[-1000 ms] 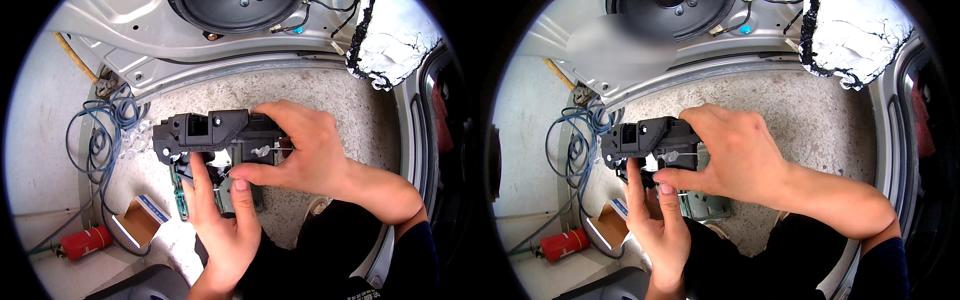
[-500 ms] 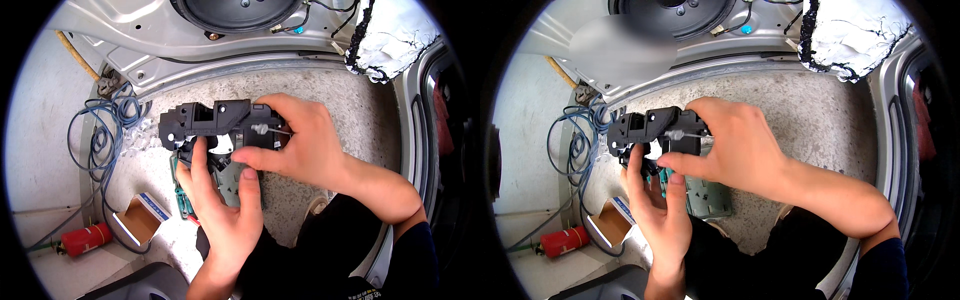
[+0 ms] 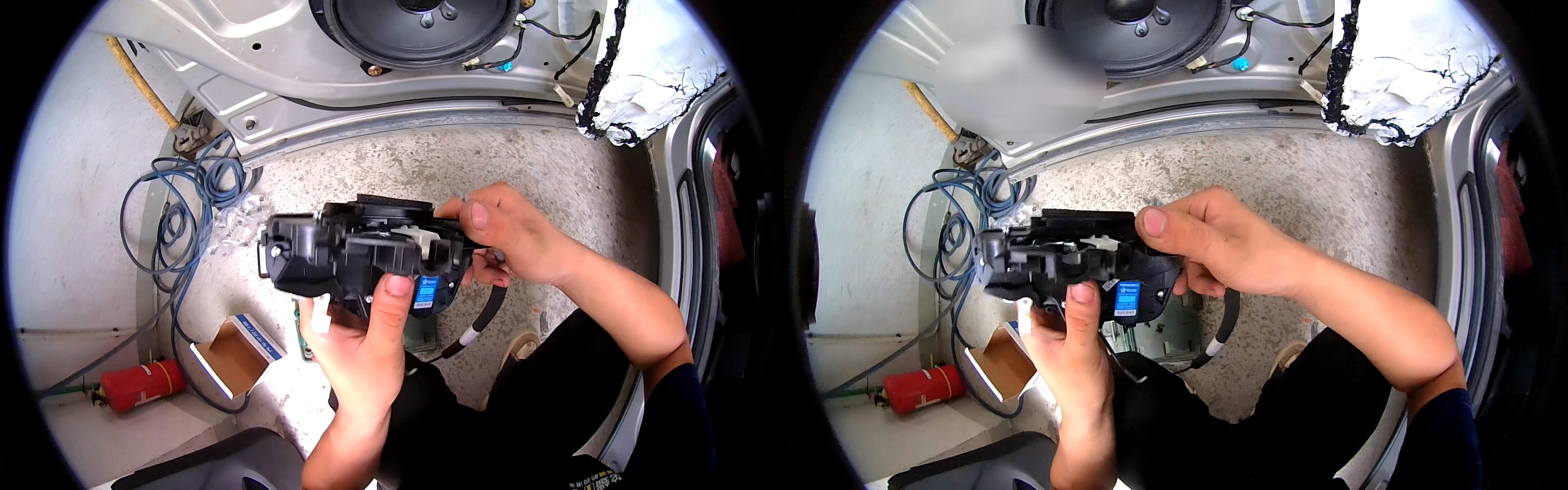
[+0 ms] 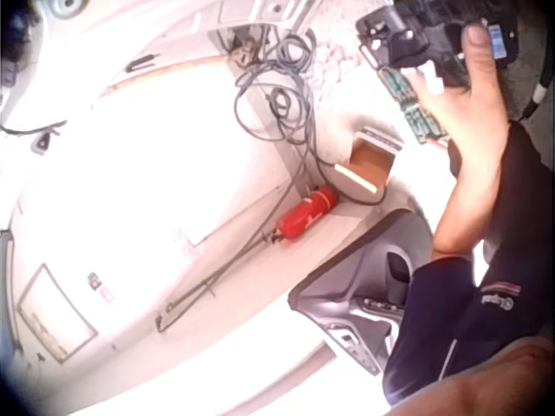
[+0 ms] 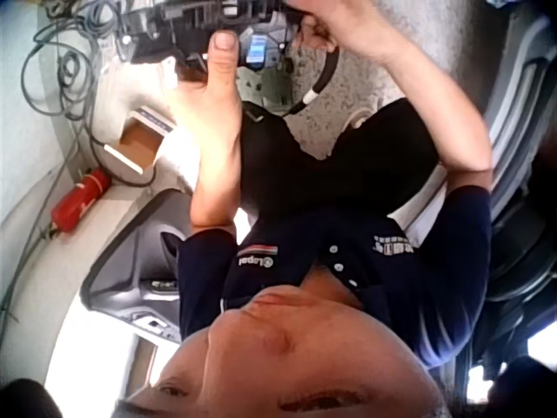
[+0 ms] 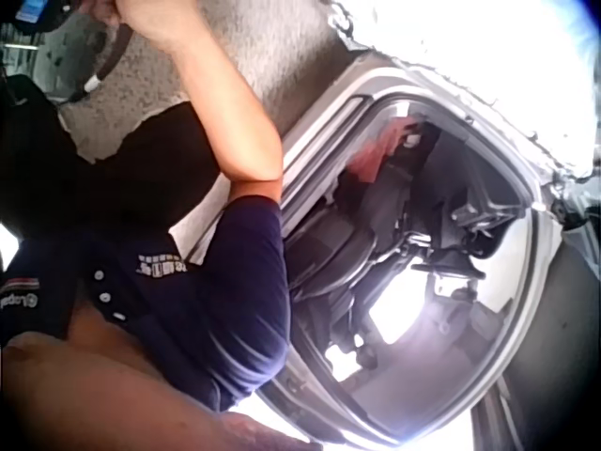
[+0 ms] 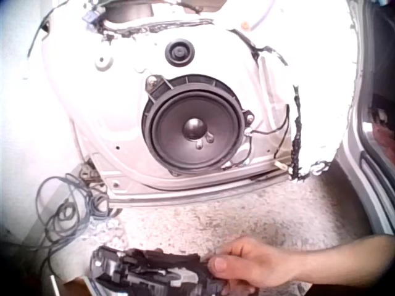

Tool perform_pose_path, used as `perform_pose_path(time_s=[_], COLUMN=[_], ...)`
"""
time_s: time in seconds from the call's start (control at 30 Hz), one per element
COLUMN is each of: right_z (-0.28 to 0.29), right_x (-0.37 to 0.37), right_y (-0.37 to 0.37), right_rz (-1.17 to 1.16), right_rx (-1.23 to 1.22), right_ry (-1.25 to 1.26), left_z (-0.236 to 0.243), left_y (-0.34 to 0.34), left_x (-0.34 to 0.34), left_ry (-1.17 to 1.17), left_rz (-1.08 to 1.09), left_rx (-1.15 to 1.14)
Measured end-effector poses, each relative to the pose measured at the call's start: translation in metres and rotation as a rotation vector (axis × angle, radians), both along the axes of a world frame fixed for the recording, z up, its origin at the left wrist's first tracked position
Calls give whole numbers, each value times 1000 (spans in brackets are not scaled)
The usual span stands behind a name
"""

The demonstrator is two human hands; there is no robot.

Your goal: The person removes a car door lock actuator from the door frame using a pry bar to lever internal components, then disconnects the mechanical cables and electrical connector by hand.

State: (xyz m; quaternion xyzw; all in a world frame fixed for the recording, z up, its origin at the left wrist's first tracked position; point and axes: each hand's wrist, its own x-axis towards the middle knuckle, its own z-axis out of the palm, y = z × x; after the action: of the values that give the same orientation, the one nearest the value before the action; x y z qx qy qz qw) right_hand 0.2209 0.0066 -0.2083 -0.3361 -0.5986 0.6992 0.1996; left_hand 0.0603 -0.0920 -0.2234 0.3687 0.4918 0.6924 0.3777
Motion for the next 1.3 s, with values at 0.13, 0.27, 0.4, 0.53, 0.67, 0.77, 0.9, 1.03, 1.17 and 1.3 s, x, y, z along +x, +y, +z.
perform_pose_path(time_s=[0.13,0.27,0.4,0.53,0.67,0.77,0.9,1.03,1.17,1.3], right_z=[3,-4,-5,-7,-11,-6,-4,-7,-2,0], right_x=[-8,-6,-1,-4,-4,-5,-6,-7,-4,2], right_y=[-3,-1,-2,0,1,1,-3,-12,-8,-4], right_rz=[1,-8,-71,-84,-94,-114,-123,-217,-269,-280], right_rx=[-101,-63,124,90,23,-17,107,252,663,814], right_ry=[40,31,30,61,70,83,120,247,188,130], left_z=[0,1,-1,-4,3,-12,-13,-16,-15,-11], left_y=[-1,-1,-2,-4,-2,-7,-4,-6,-12,-19], left_x=[-3,-4,-6,-9,-4,-15,-15,-15,-18,-20], left_ry=[21,-57,-263,-268,-76,74,170,377,194,74], left_rz=[8,-47,-171,-115,224,256,289,403,492,389], left_rx=[-29,-16,12,-16,186,212,304,286,202,32])
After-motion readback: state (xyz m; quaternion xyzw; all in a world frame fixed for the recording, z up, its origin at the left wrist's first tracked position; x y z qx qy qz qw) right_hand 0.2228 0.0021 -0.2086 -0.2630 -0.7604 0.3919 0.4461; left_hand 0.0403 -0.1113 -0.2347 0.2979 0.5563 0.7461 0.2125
